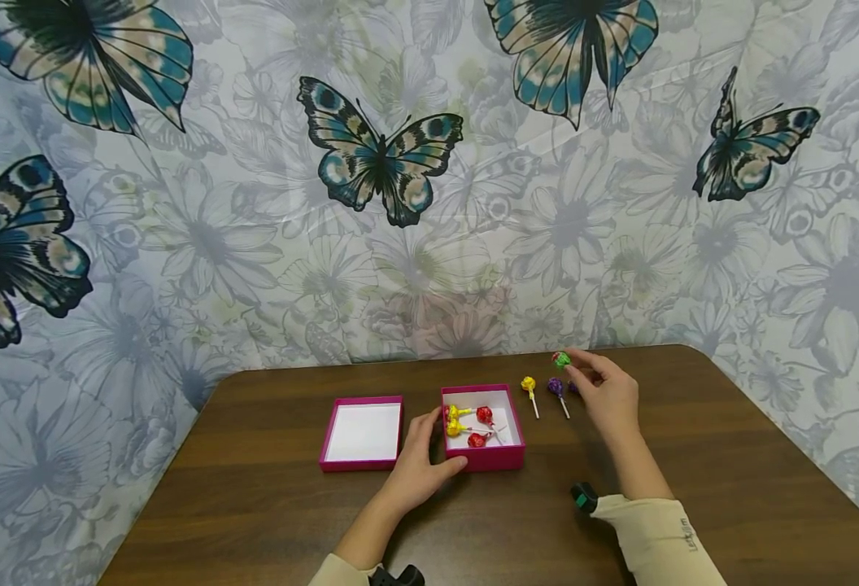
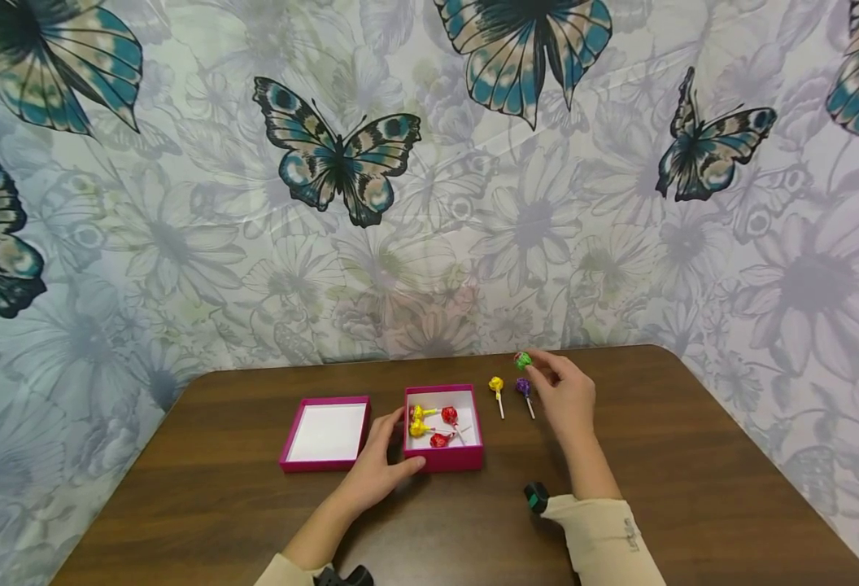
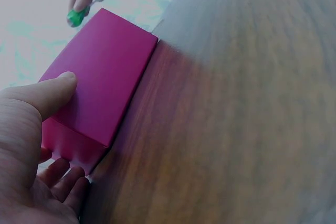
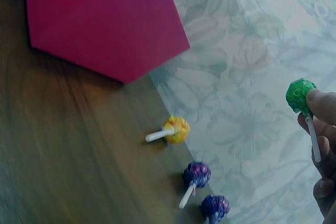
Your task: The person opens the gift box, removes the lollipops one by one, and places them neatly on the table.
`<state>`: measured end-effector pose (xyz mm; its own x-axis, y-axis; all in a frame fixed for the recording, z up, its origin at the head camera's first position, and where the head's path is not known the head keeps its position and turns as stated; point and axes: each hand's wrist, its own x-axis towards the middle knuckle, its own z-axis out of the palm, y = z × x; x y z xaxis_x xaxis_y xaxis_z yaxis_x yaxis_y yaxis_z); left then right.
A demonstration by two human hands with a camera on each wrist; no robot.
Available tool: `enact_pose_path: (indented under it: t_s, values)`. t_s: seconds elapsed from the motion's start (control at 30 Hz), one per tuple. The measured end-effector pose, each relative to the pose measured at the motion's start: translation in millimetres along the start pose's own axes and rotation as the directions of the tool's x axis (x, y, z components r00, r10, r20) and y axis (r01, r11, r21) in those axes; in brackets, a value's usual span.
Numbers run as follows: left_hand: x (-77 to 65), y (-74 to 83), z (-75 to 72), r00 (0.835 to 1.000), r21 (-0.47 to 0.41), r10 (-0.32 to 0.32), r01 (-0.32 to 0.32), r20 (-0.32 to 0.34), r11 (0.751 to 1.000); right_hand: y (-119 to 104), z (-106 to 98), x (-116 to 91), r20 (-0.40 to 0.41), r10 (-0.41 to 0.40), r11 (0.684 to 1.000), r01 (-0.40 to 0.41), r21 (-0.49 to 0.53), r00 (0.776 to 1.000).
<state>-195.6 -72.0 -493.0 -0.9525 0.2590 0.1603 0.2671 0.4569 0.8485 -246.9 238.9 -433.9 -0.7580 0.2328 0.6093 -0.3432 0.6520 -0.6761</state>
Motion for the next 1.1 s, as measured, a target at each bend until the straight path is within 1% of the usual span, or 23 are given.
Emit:
enact_pose_path:
  t_s: [0.17, 0.27, 0.4, 0.53, 0.7, 0.8, 0.97, 1.03, 1.1]
  values:
    - [0.0, -0.2, 0.1, 1.0, -0.001, -0.003, 0.003, 0.001, 1.0, 11, -4, -1, -0.037, 0.057, 0.998, -0.059, -0.039, 0.998]
    - [-0.5, 0.0, -0.2, 1.0, 0.001, -0.007, 0.007, 0.002, 1.0, 20, -5, -2, -0.054, 0.1, 0.994, -0.102, -0.043, 0.994]
    - [-1.2, 0.2, -0.1, 1.0, 0.007, -0.005, 0.005, 0.002, 1.0, 29, -6, -3, -0.078, 0.13, 0.99, -0.133, -0.035, 0.988]
    - [-1.2, 0.5, -0.7, 1.0, 0.007, -0.006, 0.006, 0.003, 1.0, 37, -7, -3, -0.088, 0.164, 0.984, -0.169, -0.057, 0.983]
    - [-0.9, -0.3, -0.4, 1.0, 0.005, -0.016, 0.016, 0.009, 1.0, 46, -10, -4, -0.088, 0.233, 0.965, -0.241, -0.1, 0.969]
    - [-1.0, -0.3, -0.2, 1.0, -0.001, -0.017, 0.017, 0.009, 1.0, 52, -11, -5, -0.085, 0.277, 0.954, -0.285, -0.095, 0.957]
    - [-1.0, 0.7, -0.3, 1.0, -0.008, -0.009, 0.009, 0.007, 1.0, 59, -13, -5, -0.077, 0.376, 0.922, -0.381, -0.067, 0.924]
    - [-0.8, 0.9, -0.3, 1.0, -0.012, -0.009, 0.009, 0.006, 1.0, 61, -15, -6, -0.069, 0.393, 0.915, -0.397, -0.076, 0.917]
    - [-0.7, 1.2, 0.0, 1.0, -0.013, -0.009, 0.01, 0.008, 1.0, 62, -16, -7, -0.057, 0.394, 0.912, -0.398, -0.103, 0.917]
